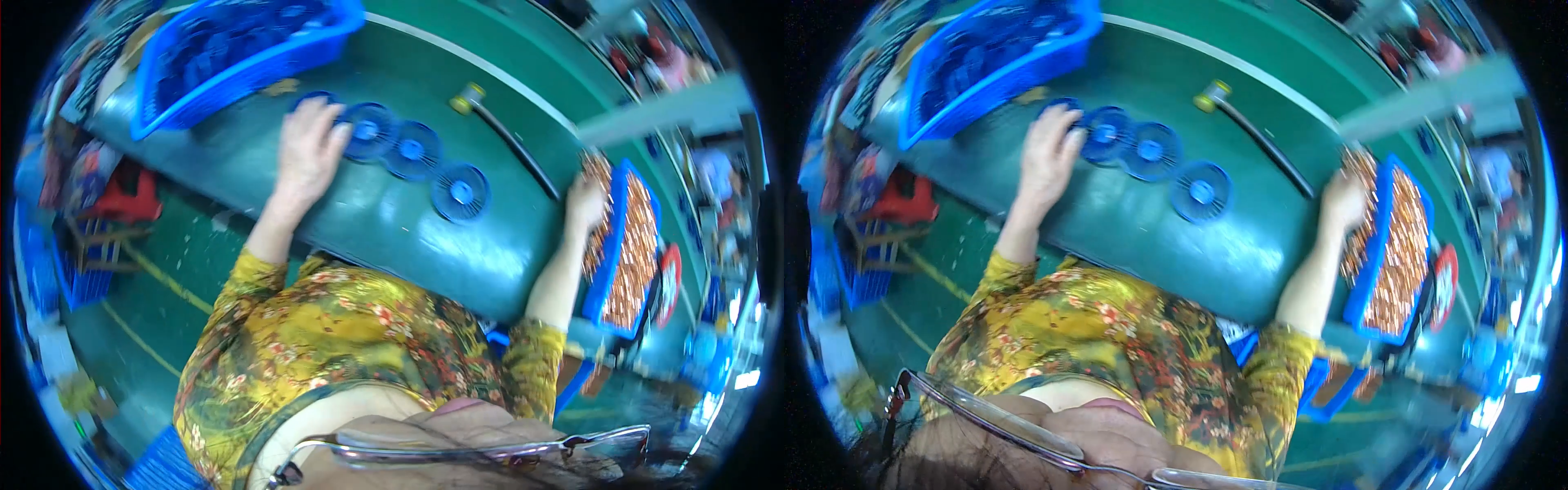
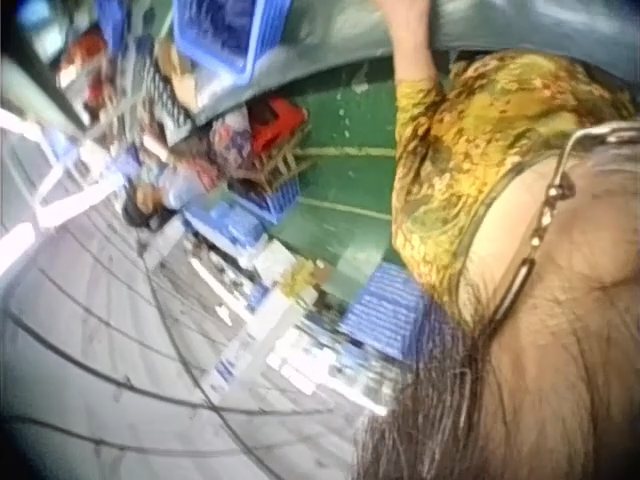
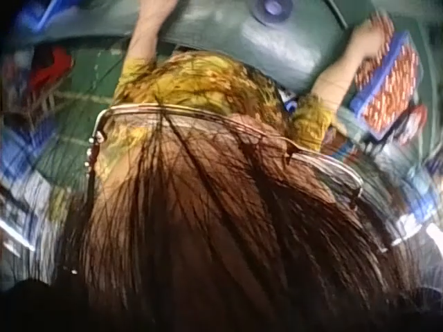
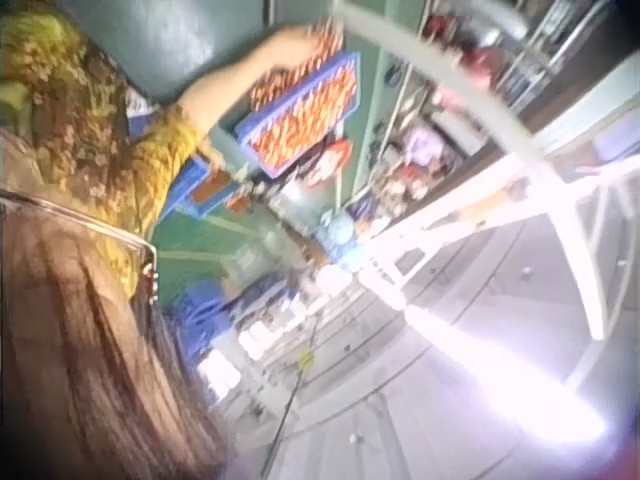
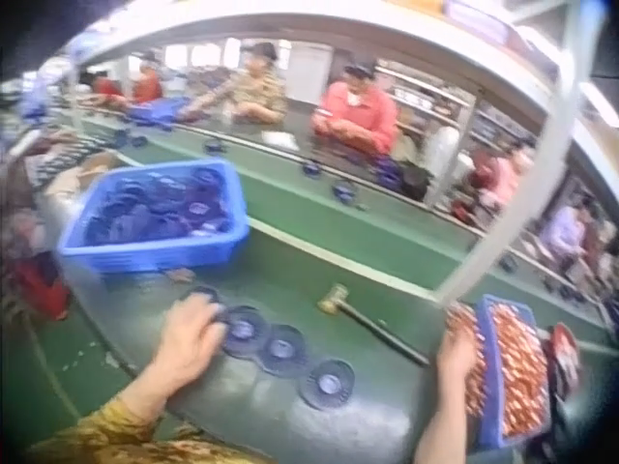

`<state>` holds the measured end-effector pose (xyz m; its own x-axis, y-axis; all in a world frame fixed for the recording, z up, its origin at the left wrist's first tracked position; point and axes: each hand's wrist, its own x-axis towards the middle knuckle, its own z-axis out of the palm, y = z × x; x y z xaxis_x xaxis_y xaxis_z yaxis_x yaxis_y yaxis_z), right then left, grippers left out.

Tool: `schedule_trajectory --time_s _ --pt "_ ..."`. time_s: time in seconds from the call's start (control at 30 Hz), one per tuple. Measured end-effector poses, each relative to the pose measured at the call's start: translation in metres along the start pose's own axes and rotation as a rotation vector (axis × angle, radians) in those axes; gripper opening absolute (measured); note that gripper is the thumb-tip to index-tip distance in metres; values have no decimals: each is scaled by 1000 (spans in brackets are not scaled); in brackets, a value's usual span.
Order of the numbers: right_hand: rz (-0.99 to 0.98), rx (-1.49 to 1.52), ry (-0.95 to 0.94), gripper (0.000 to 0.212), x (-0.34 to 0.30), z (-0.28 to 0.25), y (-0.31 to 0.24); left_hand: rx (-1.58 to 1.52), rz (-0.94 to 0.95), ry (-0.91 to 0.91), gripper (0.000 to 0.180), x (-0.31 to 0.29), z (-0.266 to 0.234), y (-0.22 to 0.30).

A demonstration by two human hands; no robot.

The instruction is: Assembling copper components into blue plastic hubs using a hammer on an assembly line.

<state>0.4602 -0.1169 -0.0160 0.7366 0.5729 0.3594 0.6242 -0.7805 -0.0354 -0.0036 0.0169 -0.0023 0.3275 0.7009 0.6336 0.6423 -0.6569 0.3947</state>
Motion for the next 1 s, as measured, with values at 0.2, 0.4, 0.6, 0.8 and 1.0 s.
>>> schedule_trajectory --time_s 0.2,0.4,0.6,0.8,1.0 --pt "-162 187 62 31 -16 -5 14 -147 15 263 15 27 -37 -16" --pt "-152 446 -34 35 -17 0 8 383 -63 380 24 81 -93 -95" --pt "-150 266 49 46 -19 -12 11 775 -780 -474 49 123 -121 -146" --pt "-164 383 -154 29 -27 -23 -4 838 -739 -527 46 122 -117 -189" --pt "-175 998 -52 15 -67 -65 -40 743 -627 -10 40 105 -119 -176"
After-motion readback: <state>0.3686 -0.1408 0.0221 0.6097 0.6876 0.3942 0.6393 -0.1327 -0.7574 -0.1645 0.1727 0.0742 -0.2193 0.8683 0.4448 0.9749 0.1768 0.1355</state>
